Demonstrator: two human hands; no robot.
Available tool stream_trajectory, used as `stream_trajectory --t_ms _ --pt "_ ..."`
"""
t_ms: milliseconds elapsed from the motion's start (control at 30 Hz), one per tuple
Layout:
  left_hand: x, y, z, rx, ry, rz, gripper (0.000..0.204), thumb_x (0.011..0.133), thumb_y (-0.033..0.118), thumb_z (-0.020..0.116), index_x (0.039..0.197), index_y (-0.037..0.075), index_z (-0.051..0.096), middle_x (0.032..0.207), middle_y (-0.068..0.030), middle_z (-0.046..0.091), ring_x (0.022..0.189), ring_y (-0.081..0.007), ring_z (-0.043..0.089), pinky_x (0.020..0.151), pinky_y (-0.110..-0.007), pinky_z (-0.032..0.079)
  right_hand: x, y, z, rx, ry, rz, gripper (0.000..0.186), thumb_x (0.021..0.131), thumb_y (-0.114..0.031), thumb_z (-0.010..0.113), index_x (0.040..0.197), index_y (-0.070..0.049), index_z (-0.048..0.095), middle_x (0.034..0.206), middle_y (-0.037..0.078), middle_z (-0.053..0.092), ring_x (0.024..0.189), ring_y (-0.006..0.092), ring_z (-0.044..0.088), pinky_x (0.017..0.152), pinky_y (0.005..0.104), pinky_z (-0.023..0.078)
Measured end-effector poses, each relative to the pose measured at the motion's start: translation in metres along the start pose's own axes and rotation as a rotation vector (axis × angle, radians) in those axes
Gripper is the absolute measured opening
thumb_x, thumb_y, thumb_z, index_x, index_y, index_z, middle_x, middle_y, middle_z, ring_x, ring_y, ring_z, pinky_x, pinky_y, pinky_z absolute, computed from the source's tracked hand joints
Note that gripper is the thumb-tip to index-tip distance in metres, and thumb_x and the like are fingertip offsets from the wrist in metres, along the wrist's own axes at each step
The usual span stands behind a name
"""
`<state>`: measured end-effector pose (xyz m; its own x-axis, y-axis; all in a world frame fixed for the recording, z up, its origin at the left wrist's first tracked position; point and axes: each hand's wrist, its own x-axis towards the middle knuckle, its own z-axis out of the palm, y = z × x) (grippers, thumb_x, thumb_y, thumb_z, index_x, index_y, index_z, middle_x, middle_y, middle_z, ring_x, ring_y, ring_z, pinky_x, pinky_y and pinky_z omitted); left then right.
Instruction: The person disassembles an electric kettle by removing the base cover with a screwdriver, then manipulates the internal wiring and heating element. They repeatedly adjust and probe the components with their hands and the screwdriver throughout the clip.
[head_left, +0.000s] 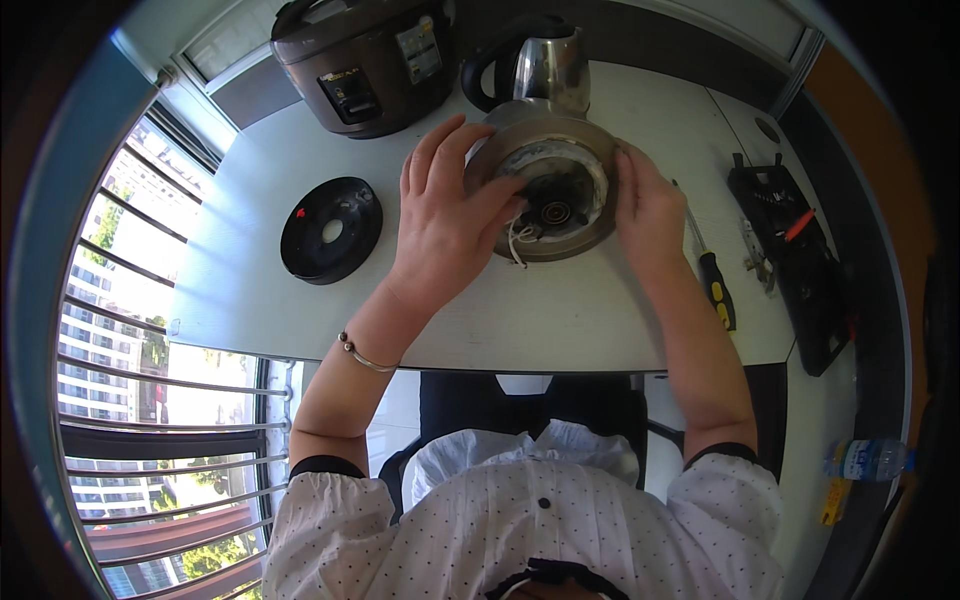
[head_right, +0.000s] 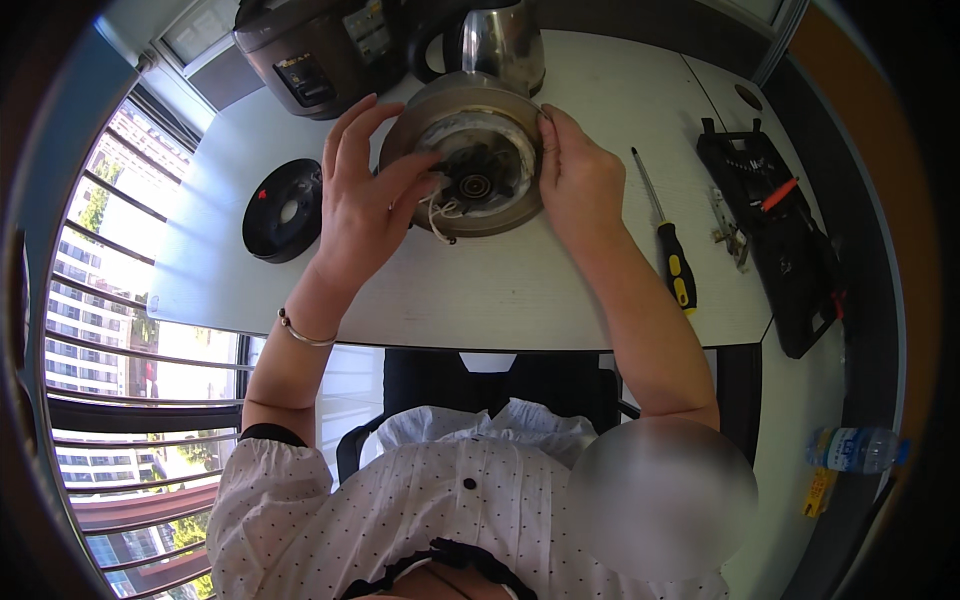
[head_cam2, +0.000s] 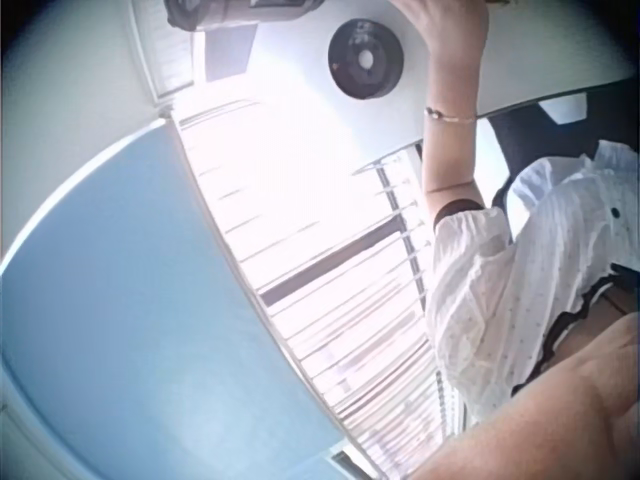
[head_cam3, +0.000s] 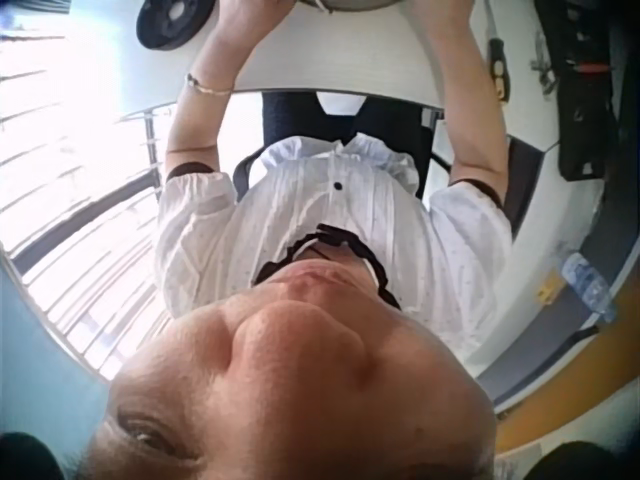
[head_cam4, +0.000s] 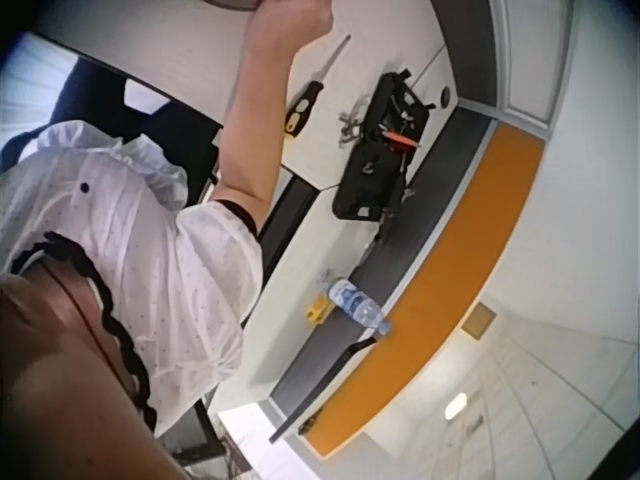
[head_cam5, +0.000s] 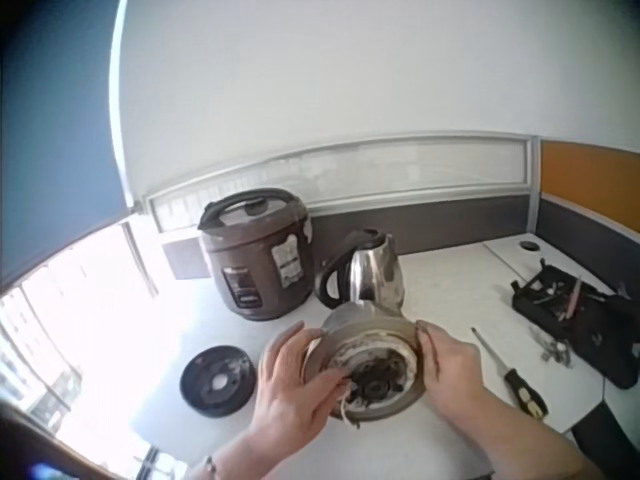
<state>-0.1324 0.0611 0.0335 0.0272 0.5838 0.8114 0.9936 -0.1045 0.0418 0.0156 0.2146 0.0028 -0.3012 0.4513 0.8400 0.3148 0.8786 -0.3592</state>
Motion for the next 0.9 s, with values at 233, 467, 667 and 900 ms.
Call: stream_trajectory --t_ms 233,467,667,900 --pt "0.001 0.002 0.005 -0.001 0.007 -0.039 0.011 0.071 0.009 0.072 0.081 0.007 0.066 0.126 -0.0137 0.047 0.122 -0.0372 0.039 0.098 -0.044 0.036 0.002 -0.002 -0.001 0.016 0.002 -0.027 0.013 0.088 -0.012 0.059 0.095 -0.003 0.065 0.063 0.016 0.062 0.052 0.0266 0.062 0.049 0.0328 0.049" --pt "-0.002 0.002 0.014 -0.066 0.063 -0.049 0.009 0.071 0.003 0.068 0.079 0.004 0.063 0.126 -0.0159 0.047 0.118 -0.0356 0.041 0.098 -0.042 0.035 0.000 -0.001 0.000 -0.002 -0.004 -0.032 0.013 0.088 -0.012 0.059 0.094 -0.003 0.065 0.062 0.015 0.062 0.051 0.0258 0.062 0.048 0.0326 0.049" --pt "-0.003 -0.001 0.015 -0.108 0.088 -0.027 0.009 0.070 0.002 0.068 0.077 0.002 0.062 0.126 -0.0168 0.046 0.117 -0.0347 0.042 0.097 -0.041 0.036 0.000 -0.002 0.000 -0.019 0.005 -0.050 0.013 0.088 -0.012 0.060 0.094 -0.003 0.065 0.062 0.015 0.062 0.050 0.0256 0.062 0.048 0.0326 0.049" --pt "-0.004 -0.004 0.012 -0.169 0.110 0.008 0.013 0.066 0.002 0.069 0.075 0.002 0.060 0.124 -0.0166 0.047 0.115 -0.0364 0.043 0.093 -0.042 0.038 -0.001 -0.005 -0.001 -0.003 -0.033 0.011 0.013 0.088 -0.012 0.059 0.096 -0.005 0.065 0.063 0.015 0.062 0.052 0.0257 0.062 0.050 0.0327 0.049"
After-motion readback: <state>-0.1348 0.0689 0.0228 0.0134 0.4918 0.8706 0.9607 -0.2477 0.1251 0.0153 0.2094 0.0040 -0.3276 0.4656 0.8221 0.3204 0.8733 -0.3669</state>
